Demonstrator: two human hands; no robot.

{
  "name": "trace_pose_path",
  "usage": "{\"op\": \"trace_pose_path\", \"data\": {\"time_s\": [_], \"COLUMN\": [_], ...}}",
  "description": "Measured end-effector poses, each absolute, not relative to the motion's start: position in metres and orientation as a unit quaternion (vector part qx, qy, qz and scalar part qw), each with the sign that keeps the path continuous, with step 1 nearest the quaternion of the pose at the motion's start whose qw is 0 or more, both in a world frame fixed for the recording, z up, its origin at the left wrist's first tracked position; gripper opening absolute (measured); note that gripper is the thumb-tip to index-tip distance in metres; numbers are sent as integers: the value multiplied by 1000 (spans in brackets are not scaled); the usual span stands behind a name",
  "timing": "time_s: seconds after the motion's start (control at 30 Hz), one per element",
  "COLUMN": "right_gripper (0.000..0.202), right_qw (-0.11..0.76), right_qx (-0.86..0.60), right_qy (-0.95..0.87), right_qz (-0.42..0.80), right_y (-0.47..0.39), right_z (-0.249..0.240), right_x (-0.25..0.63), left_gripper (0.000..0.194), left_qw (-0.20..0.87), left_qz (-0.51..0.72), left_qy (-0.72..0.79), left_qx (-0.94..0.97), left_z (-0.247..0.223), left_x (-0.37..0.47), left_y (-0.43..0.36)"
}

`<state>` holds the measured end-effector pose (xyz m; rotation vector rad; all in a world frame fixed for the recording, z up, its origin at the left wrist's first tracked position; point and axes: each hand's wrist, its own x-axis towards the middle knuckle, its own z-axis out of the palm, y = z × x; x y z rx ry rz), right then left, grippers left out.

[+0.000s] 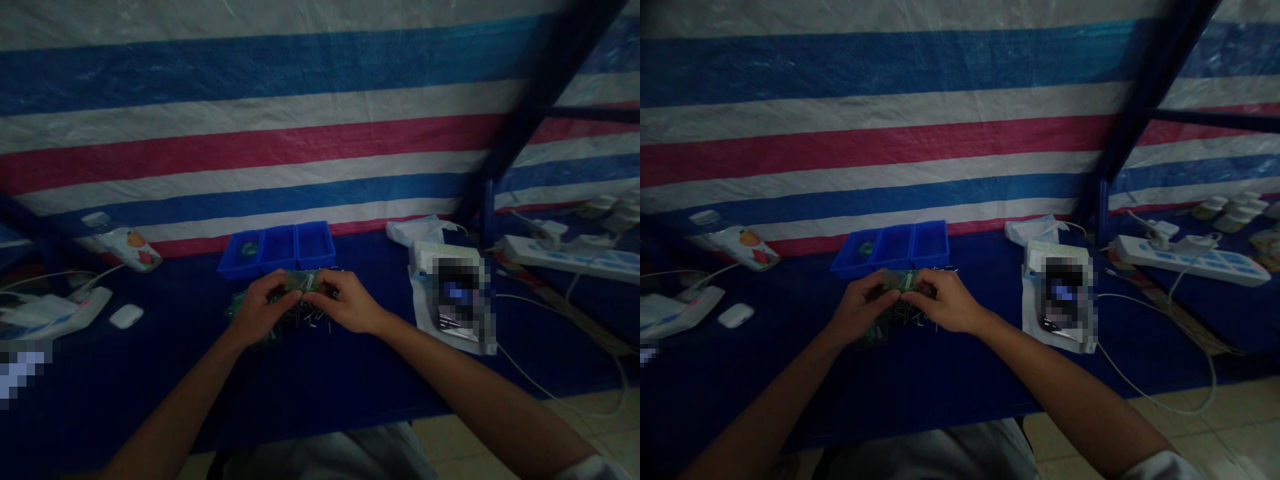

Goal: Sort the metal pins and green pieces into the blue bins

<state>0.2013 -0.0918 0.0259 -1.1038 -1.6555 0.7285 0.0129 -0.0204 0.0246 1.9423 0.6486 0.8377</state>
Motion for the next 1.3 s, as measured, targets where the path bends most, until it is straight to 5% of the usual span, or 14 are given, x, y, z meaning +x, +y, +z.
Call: {"op": "trace_pose_path", "data": {"time_s": [1.17,1.3], "right_gripper": [19,26], "right_qw": [484,527], "right_qx": [-504,-485], "right_qy": [-680,-636], "right_qz": [220,287], "right_y": [-92,-90], "right_z": [24,22], "right_x": [204,203], "left_gripper": [22,26], "left_qw": [339,427], "left_qz": [366,381], "left_qy": [329,312], "left_qx": [801,758], "left_z": [28,26], "left_x": [12,11], "left_y": [-19,-19]}}
